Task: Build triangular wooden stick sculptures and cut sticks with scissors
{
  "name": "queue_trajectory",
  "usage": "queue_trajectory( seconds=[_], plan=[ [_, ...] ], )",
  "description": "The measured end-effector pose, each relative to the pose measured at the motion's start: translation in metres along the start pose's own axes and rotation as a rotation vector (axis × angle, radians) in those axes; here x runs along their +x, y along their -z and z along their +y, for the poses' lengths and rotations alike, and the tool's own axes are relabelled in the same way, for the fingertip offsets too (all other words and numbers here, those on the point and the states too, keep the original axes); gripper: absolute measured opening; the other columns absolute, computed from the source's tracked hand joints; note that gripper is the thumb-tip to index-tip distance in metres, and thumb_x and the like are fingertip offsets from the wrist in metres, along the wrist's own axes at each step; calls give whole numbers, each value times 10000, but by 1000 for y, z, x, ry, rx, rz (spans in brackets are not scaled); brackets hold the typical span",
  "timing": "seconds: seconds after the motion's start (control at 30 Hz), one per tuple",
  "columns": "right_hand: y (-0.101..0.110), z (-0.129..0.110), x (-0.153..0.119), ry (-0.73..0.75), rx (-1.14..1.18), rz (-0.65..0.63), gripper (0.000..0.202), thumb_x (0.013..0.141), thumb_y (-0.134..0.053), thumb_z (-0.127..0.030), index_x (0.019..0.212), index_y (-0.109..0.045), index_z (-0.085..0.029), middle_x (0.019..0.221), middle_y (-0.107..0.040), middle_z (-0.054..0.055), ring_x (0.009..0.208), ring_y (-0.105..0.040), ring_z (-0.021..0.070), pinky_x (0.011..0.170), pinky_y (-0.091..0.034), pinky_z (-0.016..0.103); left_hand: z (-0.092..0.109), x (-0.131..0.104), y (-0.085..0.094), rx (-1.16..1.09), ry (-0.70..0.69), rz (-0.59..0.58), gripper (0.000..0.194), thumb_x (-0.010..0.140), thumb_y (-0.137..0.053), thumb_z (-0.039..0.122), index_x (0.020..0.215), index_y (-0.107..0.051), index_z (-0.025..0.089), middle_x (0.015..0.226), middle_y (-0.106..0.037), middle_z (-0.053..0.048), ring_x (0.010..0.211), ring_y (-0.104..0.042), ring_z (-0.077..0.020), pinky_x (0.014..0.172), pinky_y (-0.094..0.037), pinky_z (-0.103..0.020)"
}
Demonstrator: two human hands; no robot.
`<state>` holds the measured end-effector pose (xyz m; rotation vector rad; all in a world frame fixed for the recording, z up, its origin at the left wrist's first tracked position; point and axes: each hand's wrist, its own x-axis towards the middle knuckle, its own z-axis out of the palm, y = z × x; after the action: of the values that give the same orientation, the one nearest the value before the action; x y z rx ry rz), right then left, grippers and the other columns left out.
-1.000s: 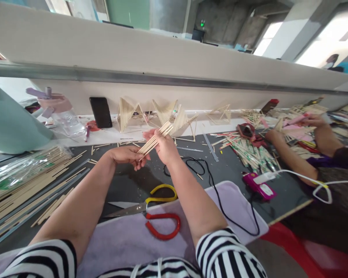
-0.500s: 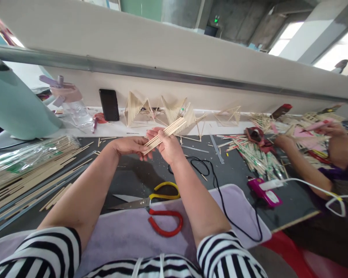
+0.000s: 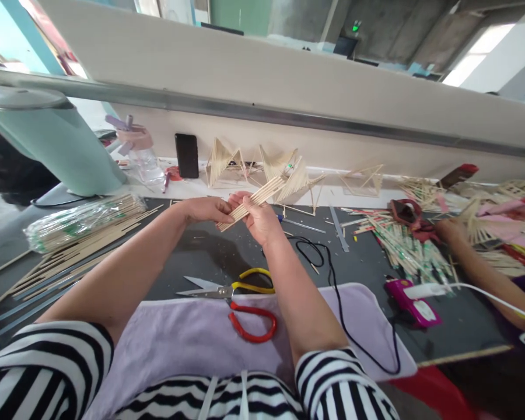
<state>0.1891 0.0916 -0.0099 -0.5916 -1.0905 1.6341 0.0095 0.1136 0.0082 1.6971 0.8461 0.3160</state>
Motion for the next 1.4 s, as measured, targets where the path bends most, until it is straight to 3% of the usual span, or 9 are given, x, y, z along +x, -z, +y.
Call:
queue_trajectory(
  seconds=[0.13,0.37,0.67,0.83,0.93,1.03,1.23,1.4],
  plan=[
    [-6,6,-4,-133,13,-37,189,769,-681,-249,947,-639,-199,997,-720,54,1034,-650,205,949,-509,385,-13,-23,-15,-106,-24,106,300,706,-713,394,741,-657,101,625,-570,-4,581,-507,-102,579,-397,-228],
    [-9,42,-6,-393,21,-16,198,809,-552,-57,968,-629,-147,882,-735,61,792,-699,159,778,-572,307,-54,-54,-38,-236,64,261,318,690,-730,400,713,-617,103,612,-538,7,547,-474,-77,537,-373,-210],
    [-13,61,-9,-562,-8,28,210,859,-512,-35,1031,-544,-152,817,-726,61,764,-714,164,722,-590,305,-90,-69,-51,-452,37,529,286,706,-712,375,710,-560,132,574,-541,31,490,-478,-60,503,-360,-194],
    [-12,54,-12,-650,-246,-14,405,840,-611,-109,1211,-452,-146,854,-712,85,732,-710,182,683,-597,342,-87,-73,-50,-530,47,503,279,713,-716,357,702,-560,125,567,-543,30,473,-465,-51,491,-354,-192],
    [-6,46,-10,-609,-535,-50,277,839,-641,-194,1100,-571,-132,920,-697,105,749,-700,177,604,-589,281,-84,-74,-51,-550,47,476,275,701,-727,348,712,-580,116,575,-552,22,482,-474,-53,499,-367,-193],
    [-4,40,-9,-459,-722,27,154,835,-649,-243,942,-635,-133,901,-688,96,702,-676,153,494,-549,217,-81,-74,-53,-553,44,459,272,689,-734,346,727,-602,111,573,-556,19,482,-473,-53,498,-365,-194],
    [-16,42,-11,-393,-405,16,106,832,-647,-239,834,-630,-134,774,-672,34,574,-619,91,430,-500,169,-75,-74,-54,-461,51,411,259,688,-737,339,694,-622,107,581,-564,10,503,-480,-56,499,-345,-188],
    [-15,45,-12,-384,-377,22,101,830,-645,-226,812,-624,-130,737,-673,27,533,-625,95,408,-493,169,-74,-75,-55,-492,55,399,260,702,-735,349,720,-628,112,609,-588,5,515,-496,-58,525,-384,-193]
  ],
)
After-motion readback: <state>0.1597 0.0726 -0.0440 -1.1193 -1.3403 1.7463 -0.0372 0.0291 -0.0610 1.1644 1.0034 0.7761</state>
